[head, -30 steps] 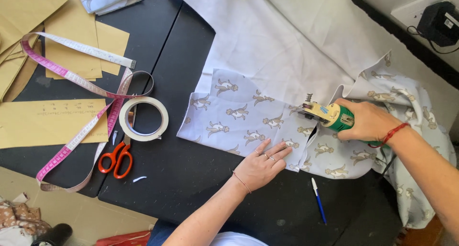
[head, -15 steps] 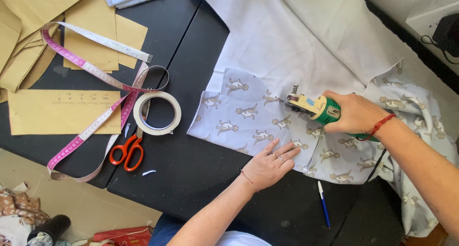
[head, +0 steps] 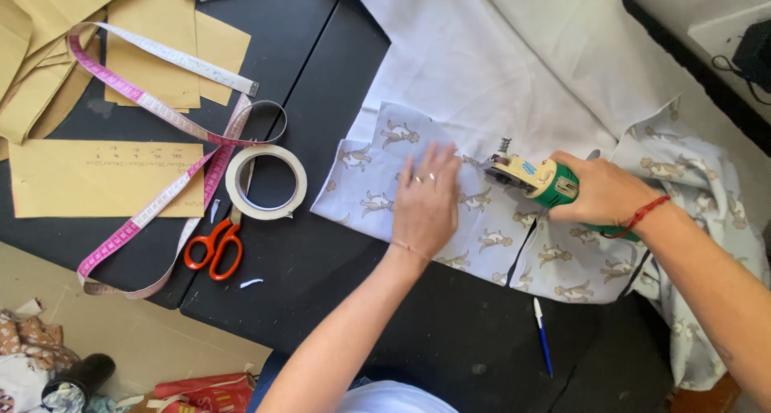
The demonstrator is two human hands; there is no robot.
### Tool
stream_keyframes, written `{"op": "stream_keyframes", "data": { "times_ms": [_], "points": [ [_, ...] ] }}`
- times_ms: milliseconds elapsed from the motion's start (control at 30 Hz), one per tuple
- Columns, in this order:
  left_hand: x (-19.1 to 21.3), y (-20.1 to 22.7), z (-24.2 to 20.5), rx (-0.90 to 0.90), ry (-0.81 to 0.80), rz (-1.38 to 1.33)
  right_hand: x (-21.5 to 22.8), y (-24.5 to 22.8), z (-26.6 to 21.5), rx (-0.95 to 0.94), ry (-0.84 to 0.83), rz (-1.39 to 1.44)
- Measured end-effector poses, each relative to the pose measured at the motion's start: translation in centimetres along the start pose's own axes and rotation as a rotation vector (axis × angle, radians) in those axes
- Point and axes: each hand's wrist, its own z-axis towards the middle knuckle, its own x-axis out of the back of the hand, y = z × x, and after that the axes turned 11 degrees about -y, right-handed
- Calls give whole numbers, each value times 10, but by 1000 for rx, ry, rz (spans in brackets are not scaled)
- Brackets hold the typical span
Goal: The person uses a rotary cutter to cut patterned fabric on a black table. They place a paper pattern on the fabric, trace its outline with a pen, and then cut along the marked lines. The person repeats this process for multiple pieces, handling the fabric, patterns, and cutting tool throughout.
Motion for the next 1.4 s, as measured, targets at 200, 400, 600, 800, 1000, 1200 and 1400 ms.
{"op": "stream_keyframes", "data": {
  "times_ms": [200, 400, 600, 800, 1000, 1200, 1400],
  "points": [
    [-20, -34, 12, -2, -305, 428, -2, 10, 5, -36, -14, -89],
    [-21, -32, 16, 7, -251, 435, -13, 41, 0, -7, 1, -27],
    [-19, -28, 13, 12, -261, 469, -46, 85, -14, -87, 32, -82],
    [-25, -25, 9, -6, -271, 476, -146, 114, -41, 251, 320, 640],
    [24, 65, -36, -146, -681, -323, -197, -1, -96, 426, 663, 1803],
    [85, 145, -68, 345, -1142, -871, -224, -43, -127, 38, 705, 1715],
    [100, 153, -105, 341, -1058, -626, -260, -60, -137, 232, 672, 1798]
  ]
}}
